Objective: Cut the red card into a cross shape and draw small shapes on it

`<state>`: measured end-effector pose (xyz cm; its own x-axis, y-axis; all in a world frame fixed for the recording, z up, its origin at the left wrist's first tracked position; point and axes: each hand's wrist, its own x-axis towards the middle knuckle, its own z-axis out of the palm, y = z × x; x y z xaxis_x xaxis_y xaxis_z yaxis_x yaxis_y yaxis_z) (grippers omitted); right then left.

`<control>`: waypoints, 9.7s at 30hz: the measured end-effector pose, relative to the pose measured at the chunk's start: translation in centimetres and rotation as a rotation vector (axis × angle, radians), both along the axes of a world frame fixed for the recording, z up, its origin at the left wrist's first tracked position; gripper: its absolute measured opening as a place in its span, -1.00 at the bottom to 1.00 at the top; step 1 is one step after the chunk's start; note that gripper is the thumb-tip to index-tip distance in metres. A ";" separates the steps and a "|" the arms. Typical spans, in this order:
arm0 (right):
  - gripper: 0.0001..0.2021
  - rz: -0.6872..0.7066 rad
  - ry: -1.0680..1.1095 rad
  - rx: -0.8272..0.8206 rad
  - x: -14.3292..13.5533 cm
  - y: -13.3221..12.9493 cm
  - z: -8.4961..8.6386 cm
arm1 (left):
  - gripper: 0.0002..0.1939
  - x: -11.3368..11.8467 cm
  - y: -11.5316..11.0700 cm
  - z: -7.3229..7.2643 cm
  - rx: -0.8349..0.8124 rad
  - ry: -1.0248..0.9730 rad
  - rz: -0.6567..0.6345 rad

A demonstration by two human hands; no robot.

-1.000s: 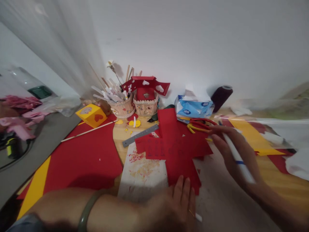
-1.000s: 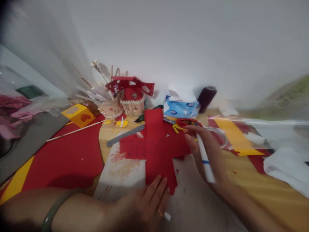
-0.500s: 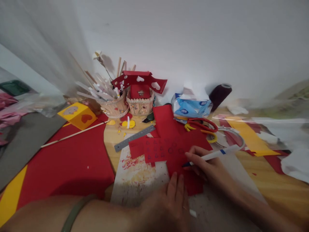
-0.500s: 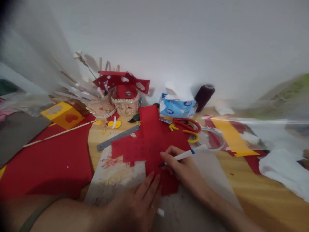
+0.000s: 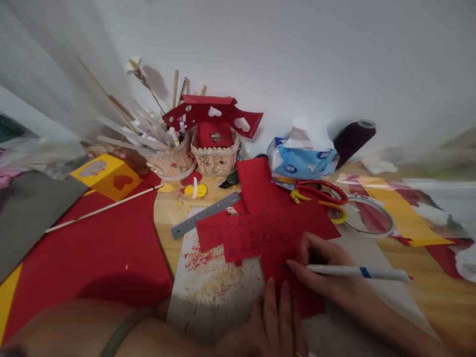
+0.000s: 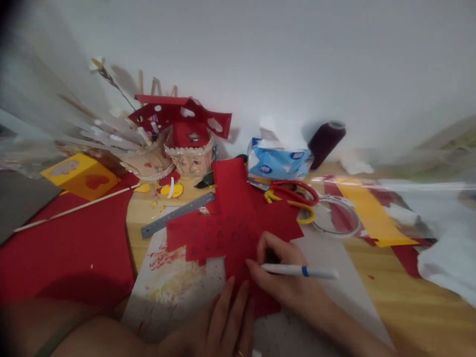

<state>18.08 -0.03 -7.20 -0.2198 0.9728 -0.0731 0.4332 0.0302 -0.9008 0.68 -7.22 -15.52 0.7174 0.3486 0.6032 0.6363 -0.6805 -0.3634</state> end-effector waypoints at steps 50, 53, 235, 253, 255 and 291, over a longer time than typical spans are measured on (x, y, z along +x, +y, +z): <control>-0.77 -0.026 -0.148 -0.012 1.7 -0.7 0.2 | -0.80 -1.0 3.9 6.1 -0.129 0.000 -0.197; -0.78 -0.019 -0.137 -0.017 1.6 -0.8 -0.2 | -0.80 -0.9 4.1 6.4 -0.131 0.000 -0.196; -0.74 -0.057 -0.094 -0.005 1.1 -0.1 1.5 | -0.71 -1.2 3.6 7.7 -0.177 0.103 -0.196; -0.79 -0.112 -0.080 0.099 1.5 0.1 0.6 | -0.75 -1.0 3.5 7.1 -0.176 0.096 -0.194; -0.80 -0.122 -0.091 0.107 1.5 0.1 0.5 | -0.75 -1.0 3.4 7.1 -0.176 0.084 -0.199; -0.67 -0.237 0.062 0.012 0.8 0.7 1.0 | -0.73 -1.4 2.8 6.8 -0.159 0.148 -0.200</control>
